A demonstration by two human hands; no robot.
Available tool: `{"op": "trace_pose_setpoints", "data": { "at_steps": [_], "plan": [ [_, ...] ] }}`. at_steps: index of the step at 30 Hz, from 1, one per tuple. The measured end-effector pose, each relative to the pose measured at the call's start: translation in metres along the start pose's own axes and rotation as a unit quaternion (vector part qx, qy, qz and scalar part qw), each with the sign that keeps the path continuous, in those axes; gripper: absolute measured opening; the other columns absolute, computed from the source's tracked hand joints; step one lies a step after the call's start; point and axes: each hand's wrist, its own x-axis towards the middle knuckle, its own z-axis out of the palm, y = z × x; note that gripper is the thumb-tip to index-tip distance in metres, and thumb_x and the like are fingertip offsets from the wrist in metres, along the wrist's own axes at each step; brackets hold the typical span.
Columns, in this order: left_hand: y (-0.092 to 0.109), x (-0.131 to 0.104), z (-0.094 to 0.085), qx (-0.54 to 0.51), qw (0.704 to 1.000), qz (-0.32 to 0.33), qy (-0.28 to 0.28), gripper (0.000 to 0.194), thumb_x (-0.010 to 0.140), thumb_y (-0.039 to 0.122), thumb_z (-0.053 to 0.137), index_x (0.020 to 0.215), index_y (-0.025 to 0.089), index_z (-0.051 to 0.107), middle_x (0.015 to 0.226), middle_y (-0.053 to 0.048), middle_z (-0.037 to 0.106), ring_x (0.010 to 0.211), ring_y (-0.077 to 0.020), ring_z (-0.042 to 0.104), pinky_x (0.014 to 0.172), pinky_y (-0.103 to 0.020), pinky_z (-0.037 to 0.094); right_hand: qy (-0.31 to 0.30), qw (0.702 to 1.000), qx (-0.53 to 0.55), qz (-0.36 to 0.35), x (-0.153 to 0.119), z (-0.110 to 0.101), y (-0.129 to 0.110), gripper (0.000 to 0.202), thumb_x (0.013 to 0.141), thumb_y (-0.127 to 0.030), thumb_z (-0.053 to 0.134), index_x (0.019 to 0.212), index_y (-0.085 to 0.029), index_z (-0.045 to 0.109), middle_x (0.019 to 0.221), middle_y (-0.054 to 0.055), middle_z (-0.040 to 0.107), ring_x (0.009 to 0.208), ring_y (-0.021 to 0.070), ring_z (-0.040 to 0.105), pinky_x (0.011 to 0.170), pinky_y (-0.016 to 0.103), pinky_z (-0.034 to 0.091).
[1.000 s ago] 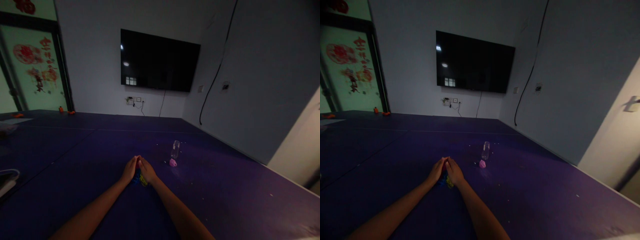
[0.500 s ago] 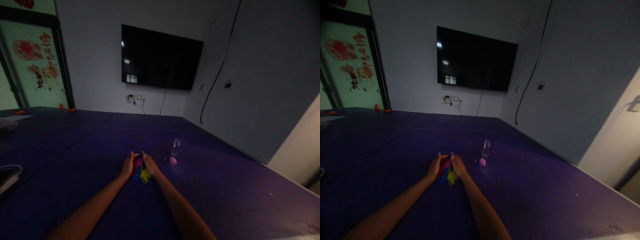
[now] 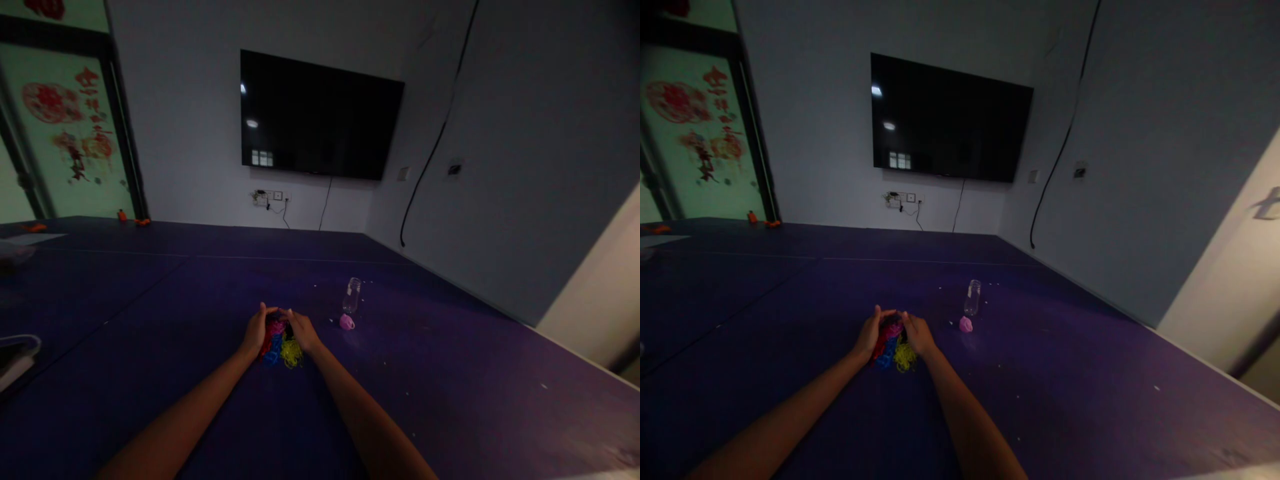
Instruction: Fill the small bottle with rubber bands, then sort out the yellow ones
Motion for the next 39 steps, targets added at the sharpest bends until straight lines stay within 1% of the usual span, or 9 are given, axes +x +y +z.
{"op": "trace_pose_setpoints", "data": {
  "at_steps": [4,9,15,17,23,28,30,35,39],
  "plan": [
    [0.001,-0.001,0.003,0.011,1.0,0.001,-0.023,0.065,0.082,0.071,0.037,0.095,0.018,0.072,0.107,-0.011,0.071,0.111,-0.0292,0.059,0.099,-0.042,0.041,0.0,1.0,-0.005,0.0,0.001,0.0,0.0,0.074,0.087,-0.072,0.021,0.123,-0.02,0.061,0.123,0.01,0.062,0.119,0.0243,0.053,0.104,0.043,0.036],
    [0.002,-0.001,0.004,0.006,1.0,-0.007,-0.022,0.071,0.082,0.073,0.032,0.099,0.015,0.07,0.099,-0.013,0.072,0.099,-0.0294,0.066,0.088,-0.043,0.048,-0.023,0.999,-0.027,0.004,0.002,0.002,0.001,0.069,0.086,-0.072,0.026,0.132,-0.027,0.051,0.135,0.007,0.053,0.128,0.0238,0.044,0.111,0.052,0.017],
    [0.0,0.0,0.001,-0.004,1.0,-0.012,0.009,0.075,0.081,0.074,0.03,0.097,0.013,0.07,0.103,-0.014,0.071,0.102,-0.0298,0.064,0.092,-0.042,0.046,-0.009,1.0,0.023,-0.02,-0.004,-0.001,-0.005,0.065,0.089,-0.066,0.027,0.123,-0.021,0.06,0.119,0.01,0.065,0.113,0.0233,0.058,0.101,0.044,0.039],
    [-0.001,0.001,0.001,-0.01,1.0,-0.013,0.007,0.075,0.08,0.075,0.032,0.097,0.013,0.07,0.106,-0.014,0.07,0.105,-0.0297,0.062,0.094,-0.042,0.044,-0.017,0.999,0.018,-0.044,-0.007,-0.002,-0.009,0.062,0.09,-0.064,0.03,0.123,-0.021,0.06,0.118,0.009,0.065,0.111,0.0235,0.059,0.099,0.043,0.041],
    [-0.001,0.005,0.0,-0.036,0.999,-0.025,0.0,0.086,0.079,0.079,0.02,0.099,0.013,0.07,0.113,-0.018,0.067,0.11,-0.0309,0.059,0.097,-0.045,0.043,-0.075,0.985,-0.1,-0.118,-0.019,0.001,-0.031,0.056,0.086,-0.058,0.049,0.129,-0.023,0.054,0.131,0.011,0.056,0.12,0.0273,0.051,0.102,0.048,0.035],
    [0.002,0.003,-0.002,-0.05,0.998,-0.031,-0.015,0.087,0.082,0.077,0.015,0.101,0.011,0.069,0.114,-0.018,0.067,0.11,-0.0298,0.06,0.1,-0.045,0.04,-0.114,0.958,-0.229,-0.129,-0.026,0.01,-0.04,0.072,0.069,-0.062,0.067,0.13,-0.026,0.052,0.133,0.013,0.053,0.123,0.0345,0.046,0.103,0.06,0.025],
    [0.004,0.002,-0.001,-0.054,0.998,-0.033,-0.02,0.087,0.082,0.077,0.016,0.1,0.011,0.069,0.114,-0.019,0.066,0.11,-0.0299,0.06,0.1,-0.044,0.04,-0.114,0.953,-0.25,-0.128,-0.026,0.013,-0.04,0.07,0.067,-0.057,0.071,0.126,-0.024,0.055,0.13,0.014,0.055,0.121,0.0349,0.047,0.102,0.059,0.027],
    [0.004,0.001,0.001,-0.065,0.997,-0.037,-0.028,0.087,0.082,0.077,0.016,0.095,0.011,0.071,0.113,-0.018,0.067,0.108,-0.029,0.062,0.098,-0.041,0.042,-0.115,0.954,-0.233,-0.146,-0.017,0.016,-0.035,0.028,0.079,-0.026,0.064,0.107,-0.024,0.064,0.111,0.008,0.065,0.107,0.0262,0.057,0.095,0.043,0.04],
    [0.002,0.001,0.001,-0.073,0.996,-0.038,-0.027,0.084,0.081,0.078,0.02,0.091,0.012,0.071,0.105,-0.016,0.07,0.102,-0.0291,0.064,0.094,-0.042,0.045,-0.077,0.973,-0.162,-0.144,-0.01,0.019,-0.03,0.021,0.08,-0.013,0.053,0.093,-0.022,0.065,0.102,0.006,0.067,0.099,0.0219,0.06,0.09,0.038,0.045]
  ]
}}
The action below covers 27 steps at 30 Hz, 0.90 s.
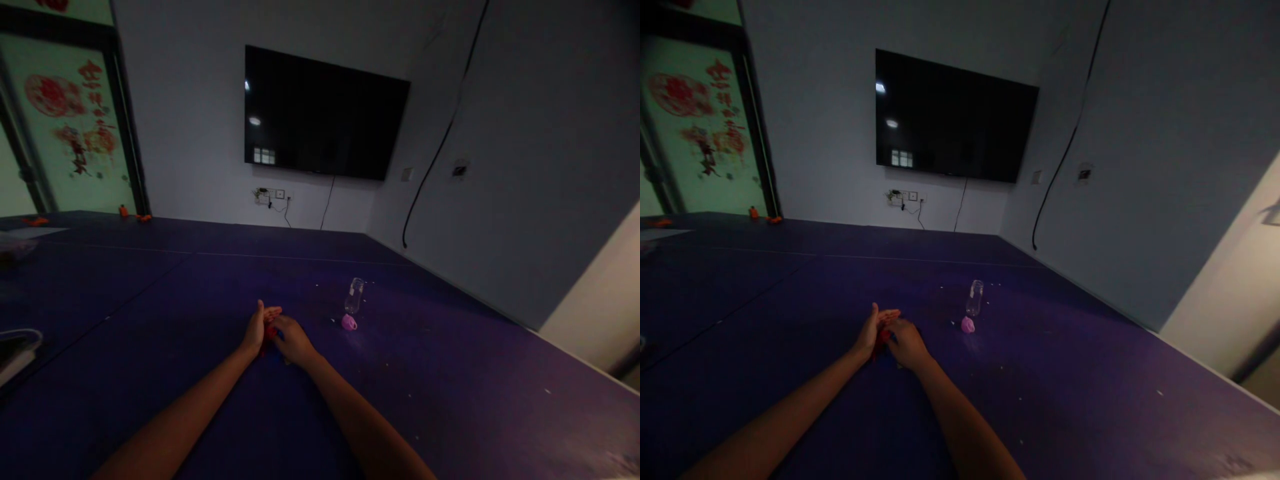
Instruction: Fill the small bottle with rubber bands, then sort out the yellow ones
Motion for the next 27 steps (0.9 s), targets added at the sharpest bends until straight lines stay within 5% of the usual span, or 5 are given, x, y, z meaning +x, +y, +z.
{"op": "trace_pose_setpoints", "data": {
  "at_steps": [7,17,22,27],
  "plan": [
    [-0.002,-0.001,0.002,-0.015,1.0,0.004,0.0,0.079,0.076,0.081,0.031,0.086,0.013,0.071,0.085,-0.011,0.074,0.09,-0.0281,0.068,0.084,-0.039,0.05,0.161,0.974,0.137,0.082,0.005,-0.001,0.009,0.023,0.082,-0.018,0.046,0.092,-0.022,0.067,0.095,0.006,0.068,0.094,0.0211,0.061,0.09,0.037,0.046],
    [0.002,-0.004,0.005,-0.014,1.0,0.01,0.002,0.081,0.07,0.085,0.036,0.086,0.012,0.069,0.095,-0.014,0.073,0.096,-0.0295,0.066,0.087,-0.04,0.049,0.178,0.95,0.226,0.124,-0.004,-0.013,0.017,0.043,0.066,-0.014,0.042,0.101,-0.02,0.066,0.1,0.005,0.069,0.095,0.0224,0.063,0.082,0.035,0.05],
    [0.001,-0.005,0.001,0.029,0.999,0.026,0.01,0.08,0.078,0.08,0.029,0.09,0.013,0.071,0.103,-0.015,0.071,0.107,-0.0308,0.062,0.097,-0.044,0.042,0.243,0.935,0.175,0.189,-0.007,-0.018,0.024,0.037,0.08,-0.026,0.041,0.106,-0.019,0.067,0.111,0.007,0.068,0.111,0.0248,0.057,0.098,0.039,0.042],
    [0.0,-0.004,-0.001,0.084,0.995,0.041,0.017,0.065,0.086,0.07,0.031,0.094,0.02,0.072,0.123,-0.009,0.064,0.128,-0.0279,0.044,0.113,-0.042,0.018,0.23,0.939,0.148,0.209,-0.011,-0.013,0.024,0.051,0.09,-0.051,0.036,0.107,-0.016,0.069,0.113,0.013,0.067,0.115,0.0284,0.055,0.101,0.044,0.038]
  ]
}}
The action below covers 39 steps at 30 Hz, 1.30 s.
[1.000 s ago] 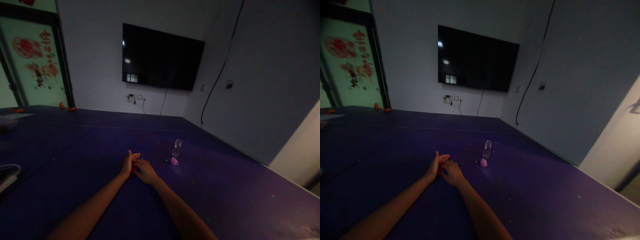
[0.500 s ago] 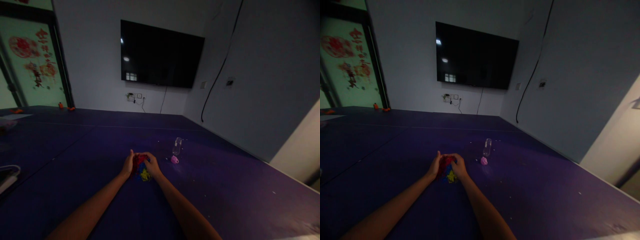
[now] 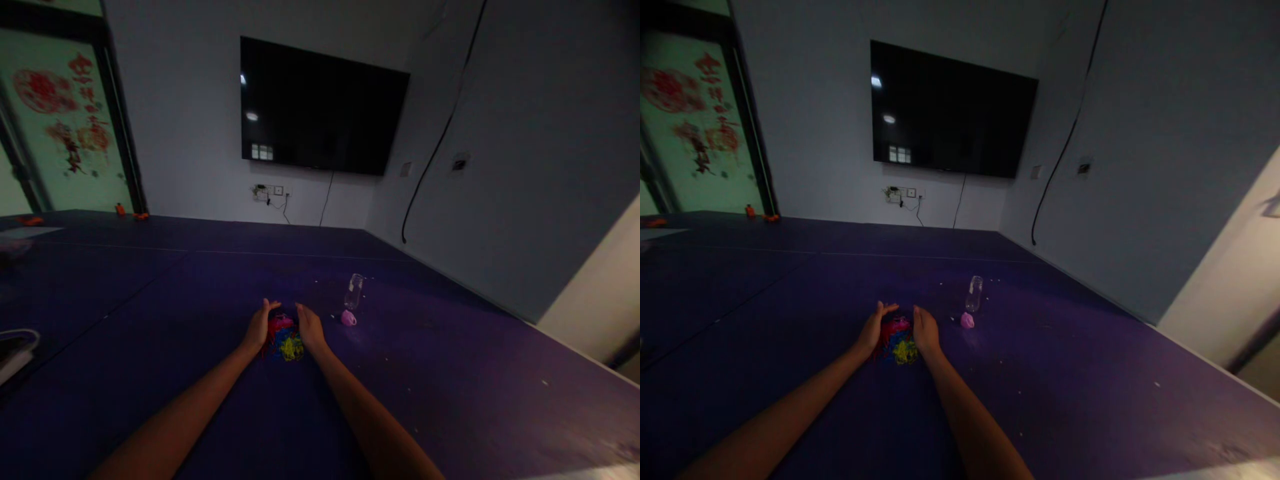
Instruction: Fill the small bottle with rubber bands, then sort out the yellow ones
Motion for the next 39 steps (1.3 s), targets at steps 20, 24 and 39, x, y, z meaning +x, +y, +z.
{"op": "trace_pose_setpoints", "data": {
  "at_steps": [20,24,39],
  "plan": [
    [0.001,-0.01,-0.001,0.053,0.993,-0.012,0.102,0.076,0.087,0.069,0.019,0.093,0.015,0.071,0.111,-0.016,0.069,0.114,-0.0315,0.057,0.102,-0.046,0.035,-0.093,0.993,-0.048,-0.048,-0.015,0.014,-0.013,0.061,0.092,-0.061,0.029,0.12,-0.019,0.063,0.121,0.011,0.063,0.118,0.0249,0.054,0.106,0.043,0.033],
    [0.001,-0.018,0.004,0.072,0.99,-0.018,0.121,0.067,0.088,0.066,0.026,0.098,0.016,0.071,0.114,-0.015,0.067,0.118,-0.0316,0.054,0.104,-0.047,0.032,-0.116,0.991,-0.043,-0.048,-0.015,0.015,-0.016,0.066,0.091,-0.063,0.025,0.122,-0.018,0.061,0.122,0.012,0.062,0.118,0.0249,0.054,0.104,0.042,0.035],
    [0.01,-0.01,-0.007,0.077,0.986,0.008,0.144,0.067,0.092,0.059,0.02,0.095,0.015,0.07,0.118,-0.015,0.065,0.12,-0.0281,0.053,0.106,-0.043,0.031,0.032,0.97,-0.239,0.04,-0.041,0.028,-0.041,0.056,0.097,-0.047,0.02,0.129,-0.018,0.055,0.139,0.013,0.047,0.137,0.0298,0.028,0.108,0.053,0.022]
  ]
}}
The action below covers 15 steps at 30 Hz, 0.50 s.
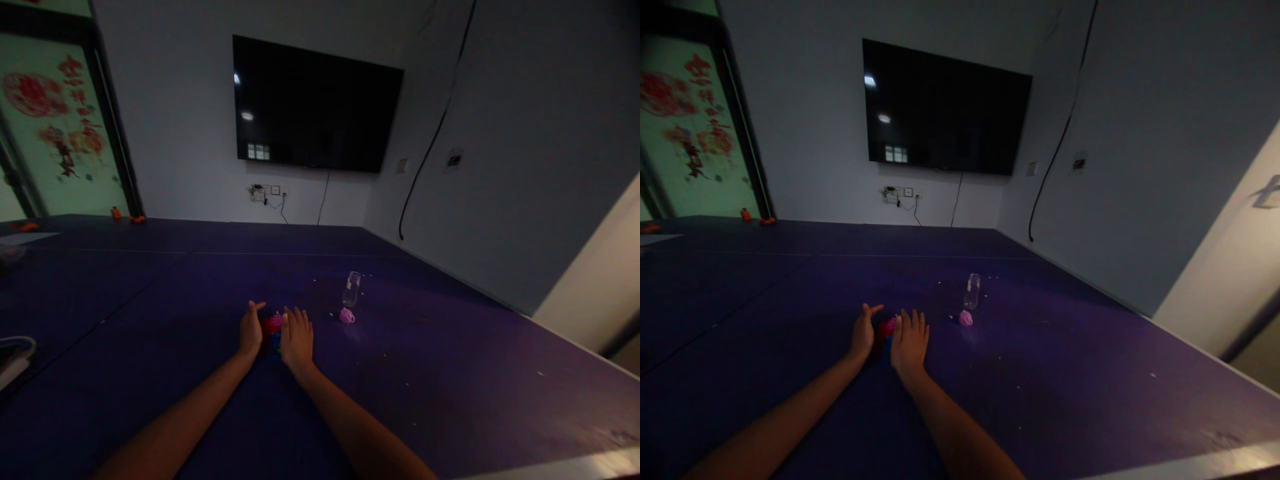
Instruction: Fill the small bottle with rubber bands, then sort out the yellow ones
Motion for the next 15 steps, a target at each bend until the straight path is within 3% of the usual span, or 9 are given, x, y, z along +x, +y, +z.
{"op": "trace_pose_setpoints", "data": {
  "at_steps": [5,10,12,15],
  "plan": [
    [0.0,-0.009,0.015,-0.005,1.0,0.009,-0.024,0.068,0.091,0.06,0.021,0.096,0.014,0.07,0.116,-0.016,0.066,0.116,-0.0288,0.056,0.102,-0.044,0.037,0.009,0.992,0.126,0.001,0.009,0.013,0.004,0.059,0.097,-0.047,0.017,0.129,-0.014,0.054,0.137,0.014,0.05,0.134,0.0241,0.035,0.111,0.046,0.021],
    [0.005,-0.014,0.017,-0.01,0.999,0.031,-0.041,0.067,0.091,0.062,0.021,0.105,0.015,0.067,0.12,-0.013,0.064,0.118,-0.0267,0.055,0.104,-0.041,0.036,0.021,0.947,0.321,0.017,0.022,0.009,0.006,0.062,0.095,-0.054,0.019,0.129,-0.016,0.053,0.136,0.011,0.05,0.129,0.0215,0.042,0.108,0.04,0.031],
    [0.006,-0.012,0.012,-0.008,0.999,0.039,-0.035,0.067,0.092,0.061,0.019,0.107,0.016,0.066,0.123,-0.012,0.062,0.122,-0.0258,0.051,0.107,-0.04,0.032,0.028,0.938,0.345,0.016,0.024,0.004,0.01,0.062,0.094,-0.057,0.02,0.129,-0.017,0.053,0.136,0.01,0.051,0.129,0.0219,0.042,0.108,0.04,0.031],
    [0.004,-0.01,0.008,0.001,0.998,0.041,-0.036,0.064,0.092,0.059,0.022,0.107,0.016,0.066,0.125,-0.013,0.06,0.124,-0.0261,0.048,0.108,-0.04,0.03,0.038,0.95,0.31,0.011,0.023,0.0,0.018,0.065,0.092,-0.061,0.023,0.125,-0.017,0.057,0.134,0.011,0.053,0.127,0.0233,0.044,0.109,0.041,0.028]
  ]
}}
